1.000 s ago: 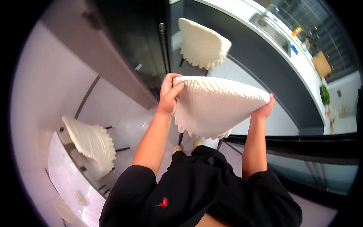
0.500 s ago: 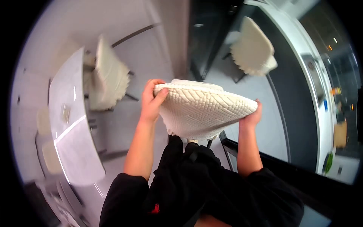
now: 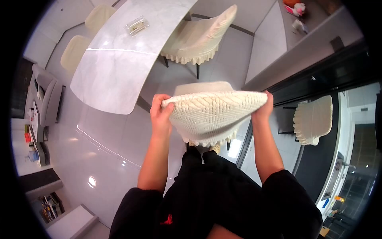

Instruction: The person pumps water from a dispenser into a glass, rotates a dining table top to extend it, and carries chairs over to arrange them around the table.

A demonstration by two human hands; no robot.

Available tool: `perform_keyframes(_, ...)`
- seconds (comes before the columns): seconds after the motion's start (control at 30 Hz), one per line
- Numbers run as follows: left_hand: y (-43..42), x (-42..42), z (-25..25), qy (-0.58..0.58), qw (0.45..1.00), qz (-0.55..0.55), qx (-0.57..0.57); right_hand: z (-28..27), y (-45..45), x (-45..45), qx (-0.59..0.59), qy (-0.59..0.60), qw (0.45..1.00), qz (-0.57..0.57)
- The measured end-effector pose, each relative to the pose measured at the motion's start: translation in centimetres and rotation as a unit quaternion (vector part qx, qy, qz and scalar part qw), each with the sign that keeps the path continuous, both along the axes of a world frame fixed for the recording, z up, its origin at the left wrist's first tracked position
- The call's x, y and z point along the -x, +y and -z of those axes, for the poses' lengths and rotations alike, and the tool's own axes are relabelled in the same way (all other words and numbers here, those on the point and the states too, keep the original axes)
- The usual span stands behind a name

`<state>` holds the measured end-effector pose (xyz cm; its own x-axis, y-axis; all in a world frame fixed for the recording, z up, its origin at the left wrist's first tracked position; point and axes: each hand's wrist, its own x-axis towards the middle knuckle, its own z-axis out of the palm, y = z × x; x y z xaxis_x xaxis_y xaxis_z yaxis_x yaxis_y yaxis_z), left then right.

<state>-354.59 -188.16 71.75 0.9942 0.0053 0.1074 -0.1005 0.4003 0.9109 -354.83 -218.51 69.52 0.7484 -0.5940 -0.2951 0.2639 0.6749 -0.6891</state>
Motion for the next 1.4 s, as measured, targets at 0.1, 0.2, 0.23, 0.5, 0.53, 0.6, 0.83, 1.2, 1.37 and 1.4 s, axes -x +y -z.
perform_keyframes(0.1,2.1,3.3,-0.7,-0.054,0.984,-0.092,-0.140,0.7,1.6,-4.8,-0.010,0.012,0.998,-0.068)
perform_keyframes(0.2,0.5,7.7,-2.4,-0.099,0.932,-0.154,-0.313,-0.1,2.4,-7.5,0.000,0.074,0.989,-0.124)
perform_keyframes(0.23,-0.7,9.5,-2.3,-0.099,0.921,-0.164,-0.340,0.9,2.0,-8.1,-0.001,0.076,0.989,-0.129)
perform_keyframes(0.5,1.8,-5.7,6.2,-0.141,0.866,-0.217,-0.429,8.9,7.9,-27.5,-0.006,0.027,0.973,-0.228)
perform_keyframes(0.53,0.1,-4.9,5.6,-0.151,0.862,-0.225,-0.428,8.6,6.8,-25.8,0.057,0.043,0.975,-0.212)
perform_keyframes(0.6,-3.6,-1.8,4.7,-0.163,0.857,-0.236,-0.429,5.5,5.9,-21.2,0.118,0.055,0.972,-0.196)
perform_keyframes(0.83,-7.8,0.5,6.6,-0.217,0.836,-0.162,-0.477,7.3,3.3,-17.4,-0.008,-0.012,0.980,-0.199)
perform_keyframes(1.2,-5.5,-4.3,10.2,-0.245,0.800,-0.031,-0.547,12.6,4.8,-22.8,-0.041,0.055,0.948,-0.312)
perform_keyframes(1.37,-3.6,-5.3,11.0,-0.208,0.799,-0.075,-0.559,13.2,7.8,-21.2,0.012,0.141,0.952,-0.271)
perform_keyframes(1.4,-3.9,-5.1,10.8,-0.216,0.781,-0.077,-0.580,12.8,7.4,-19.6,0.003,0.143,0.947,-0.289)
